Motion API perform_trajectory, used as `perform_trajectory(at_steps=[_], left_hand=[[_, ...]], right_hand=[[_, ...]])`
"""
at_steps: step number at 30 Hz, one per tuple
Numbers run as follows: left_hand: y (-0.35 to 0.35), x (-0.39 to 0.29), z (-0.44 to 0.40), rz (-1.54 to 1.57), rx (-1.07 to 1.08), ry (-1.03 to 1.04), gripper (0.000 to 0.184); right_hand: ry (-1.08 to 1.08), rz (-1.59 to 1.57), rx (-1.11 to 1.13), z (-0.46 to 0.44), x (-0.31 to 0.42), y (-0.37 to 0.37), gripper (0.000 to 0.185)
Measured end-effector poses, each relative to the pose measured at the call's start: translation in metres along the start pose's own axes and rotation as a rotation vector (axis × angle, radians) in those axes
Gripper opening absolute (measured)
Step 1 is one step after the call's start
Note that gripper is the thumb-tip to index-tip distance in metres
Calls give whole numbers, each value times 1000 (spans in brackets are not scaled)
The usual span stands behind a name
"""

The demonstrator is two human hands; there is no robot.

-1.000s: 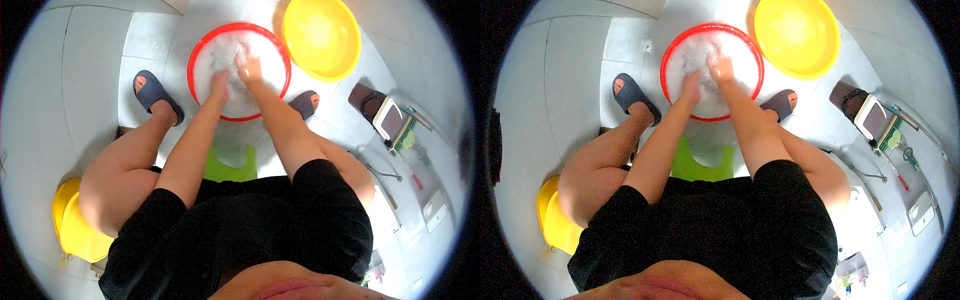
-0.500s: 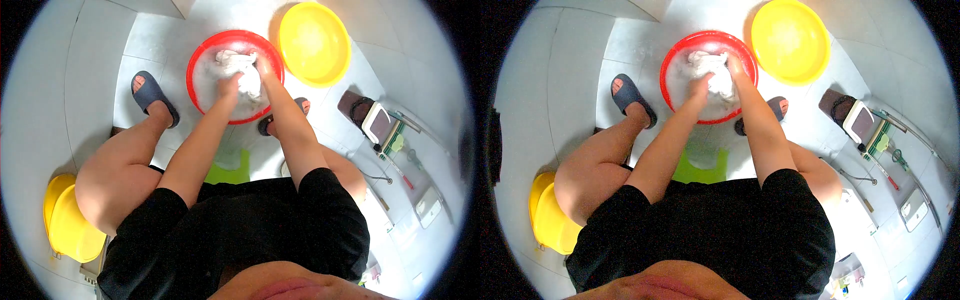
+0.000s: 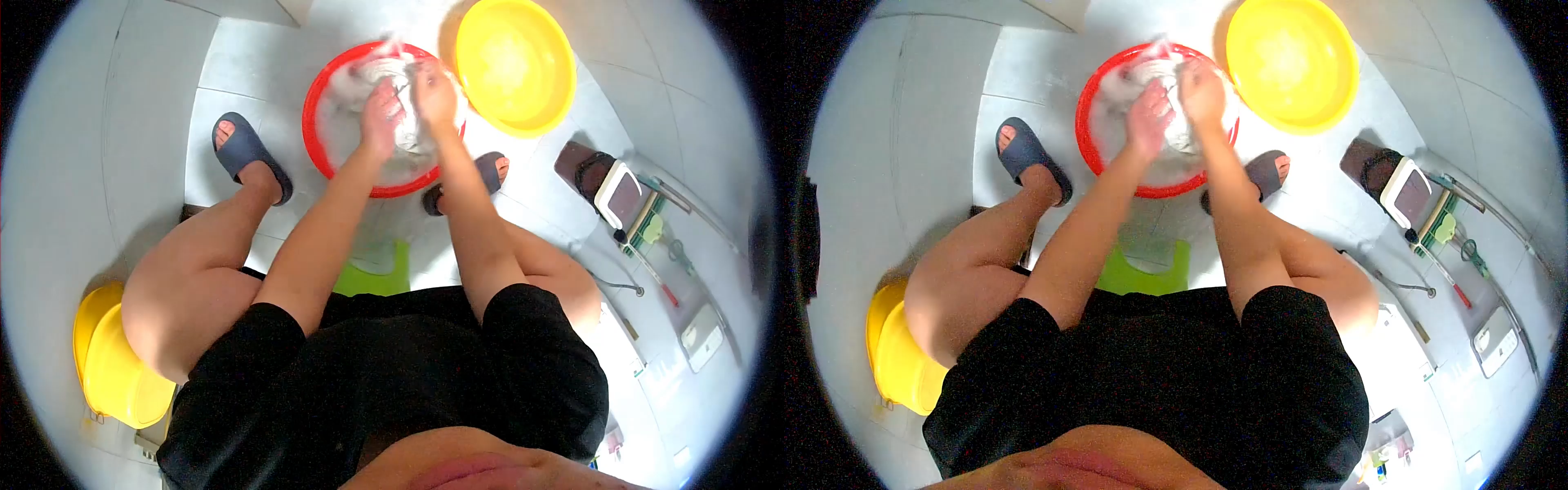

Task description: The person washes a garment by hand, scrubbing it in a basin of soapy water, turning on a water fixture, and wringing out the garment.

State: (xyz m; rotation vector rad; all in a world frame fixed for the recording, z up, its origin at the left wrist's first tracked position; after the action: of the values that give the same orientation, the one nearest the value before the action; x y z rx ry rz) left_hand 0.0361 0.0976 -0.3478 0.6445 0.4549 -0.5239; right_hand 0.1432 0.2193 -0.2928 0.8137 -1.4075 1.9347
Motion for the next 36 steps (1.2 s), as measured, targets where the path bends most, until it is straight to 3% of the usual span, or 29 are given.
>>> perform_trajectory(at_steps=[2,4,5,7,9,10,11,12,13,14,15,16,17,19,20,22,23,24,25,27,29,31,32,33,35,36], left_hand=[[-20,7,-3,73,51,3,56],[-57,14,-5,-385,-110,56,44],[-70,24,-8,-389,-117,53,44],[-104,33,-10,-838,-340,91,53],[-88,32,5,-980,-326,150,62],[-74,29,10,-1117,-308,213,72],[-64,28,8,-1118,-303,217,72],[-69,44,2,-1108,-339,-13,78],[-74,58,3,-1088,-373,-241,84],[-68,49,3,-1083,-370,-234,84],[-58,44,5,-842,-311,-231,87],[-48,41,7,-600,-251,-226,91],[-42,34,14,-595,-250,-223,91],[-18,9,24,-657,-214,1,62],[-14,12,20,-660,-212,5,62],[7,15,12,-906,-114,144,34],[51,-24,47,-770,-112,330,22],[91,-54,73,-812,-29,431,21],[108,-41,73,-861,33,439,21],[126,-55,91,-904,5,561,21],[117,-63,85,-657,21,421,23],[87,-83,70,-682,-178,404,23],[68,-90,59,-740,-311,431,22],[57,-87,41,-742,-308,424,22],[20,-73,13,-551,-336,425,28],[-7,-61,2,-554,-340,420,28]], right_hand=[[-345,107,-153,43,25,14,39],[-458,168,-202,63,18,26,43],[-373,205,-195,64,4,32,45],[-280,238,-187,59,-10,39,47],[114,50,-47,27,-54,51,50],[114,47,-53,19,-45,45,50],[199,94,142,9,-44,53,53],[283,144,337,6,-46,59,56],[279,146,330,-9,-66,62,56],[327,244,370,-27,-108,76,56],[377,344,412,-35,-133,83,57],[440,65,249,-27,-130,67,60],[480,-353,233,-21,-123,66,62],[949,-876,565,17,-87,57,58],[945,-880,564,13,-93,56,58],[753,-569,447,-9,-124,48,57],[578,-280,384,-14,-98,31,54],[543,-255,389,-15,-90,29,54],[573,-353,434,-13,-86,32,53],[637,-494,509,-6,-82,35,51],[511,-354,503,-17,-75,33,50],[199,183,404,-19,-40,17,48],[151,292,261,1,21,-10,42],[158,294,261,6,18,6,42],[-138,108,-75,15,33,11,41],[-134,107,-71,29,40,17,41]])
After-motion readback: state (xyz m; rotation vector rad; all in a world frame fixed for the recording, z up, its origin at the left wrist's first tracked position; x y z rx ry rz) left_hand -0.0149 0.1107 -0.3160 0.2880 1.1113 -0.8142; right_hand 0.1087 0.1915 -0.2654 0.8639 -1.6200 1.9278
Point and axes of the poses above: each hand's wrist, its own z-axis away from the middle knuckle, its own y-axis out of the palm, x = y × z, the point moved 9 cm from there along -z, towards the middle knuckle, and after that the axes turned 12 degrees about -z, right-handed, at the moved point
